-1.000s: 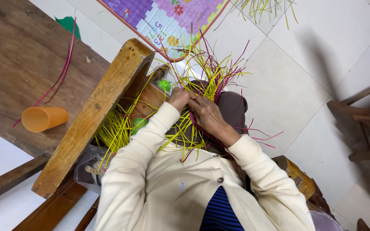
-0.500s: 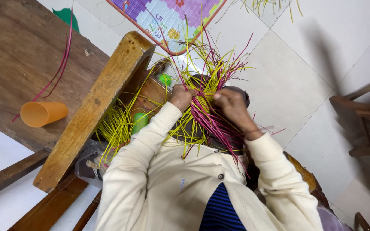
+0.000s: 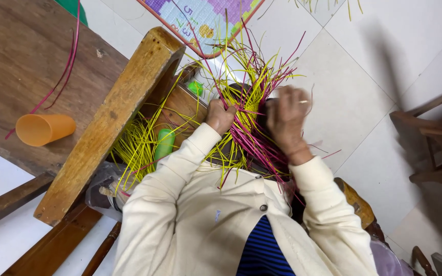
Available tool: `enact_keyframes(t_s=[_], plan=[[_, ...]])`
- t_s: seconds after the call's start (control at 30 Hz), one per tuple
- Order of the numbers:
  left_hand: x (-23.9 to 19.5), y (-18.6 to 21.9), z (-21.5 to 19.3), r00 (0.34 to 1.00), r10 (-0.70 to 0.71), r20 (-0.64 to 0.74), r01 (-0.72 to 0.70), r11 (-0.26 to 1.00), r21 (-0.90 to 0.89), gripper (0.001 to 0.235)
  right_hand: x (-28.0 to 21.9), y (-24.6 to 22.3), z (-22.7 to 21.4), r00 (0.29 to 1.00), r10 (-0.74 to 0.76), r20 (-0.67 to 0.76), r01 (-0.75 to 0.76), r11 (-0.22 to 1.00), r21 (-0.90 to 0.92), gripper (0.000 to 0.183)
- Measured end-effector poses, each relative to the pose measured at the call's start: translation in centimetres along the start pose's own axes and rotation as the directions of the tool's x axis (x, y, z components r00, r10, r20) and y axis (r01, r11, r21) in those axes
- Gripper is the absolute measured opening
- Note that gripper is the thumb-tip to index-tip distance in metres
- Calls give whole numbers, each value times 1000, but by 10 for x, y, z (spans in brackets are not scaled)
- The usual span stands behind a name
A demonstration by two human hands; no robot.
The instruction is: Weaving colorful plastic strips together to create a basket or decorative household item.
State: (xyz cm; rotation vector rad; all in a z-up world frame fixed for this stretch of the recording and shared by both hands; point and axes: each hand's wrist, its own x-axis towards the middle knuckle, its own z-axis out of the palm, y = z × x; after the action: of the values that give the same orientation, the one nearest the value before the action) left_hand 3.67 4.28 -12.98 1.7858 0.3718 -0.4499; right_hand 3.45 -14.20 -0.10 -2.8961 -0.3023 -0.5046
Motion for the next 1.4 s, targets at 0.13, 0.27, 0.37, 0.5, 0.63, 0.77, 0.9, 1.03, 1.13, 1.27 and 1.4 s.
enact_keyframes(t_s=[0.13,0.27,0.37,0.5,0.63,0.77,0.9,1.03,1.13,1.27,1.4], plan=[[1,1,-1,999,38,3,-38,998,-55,20,-15,-34,33,985,-160,69,104,859,501,19],[4,-4,0,998,62,-5,-63,991,-120,20,-23,-34,53,987,-123,108,31,788,615,16],[15,-29,11,988,143,-64,-154,962,-225,24,-21,-34,47,985,-154,80,74,790,608,10],[-23,21,-6,897,291,-333,-386,882,-271,14,-24,-32,52,982,-176,64,108,812,573,8],[-22,23,-17,547,744,-384,-682,662,311,11,-26,-29,56,977,-204,58,138,819,556,7],[-17,38,-25,413,911,-13,-692,323,645,20,-27,-26,57,977,-195,82,109,798,593,6],[-23,61,-38,498,856,140,-628,245,739,24,-27,-27,56,979,-183,90,92,793,602,6],[-8,42,-39,398,903,161,-602,125,789,20,-27,-26,59,982,-162,101,66,785,616,4],[-10,32,-45,400,890,216,-589,69,805,25,-26,-27,56,982,-155,110,51,773,633,4],[-16,30,-48,413,871,267,-582,27,812,30,-24,-28,53,985,-136,106,35,759,650,3],[-12,32,-50,390,879,274,-573,-2,820,22,-24,-30,51,986,-123,109,21,754,657,2]])
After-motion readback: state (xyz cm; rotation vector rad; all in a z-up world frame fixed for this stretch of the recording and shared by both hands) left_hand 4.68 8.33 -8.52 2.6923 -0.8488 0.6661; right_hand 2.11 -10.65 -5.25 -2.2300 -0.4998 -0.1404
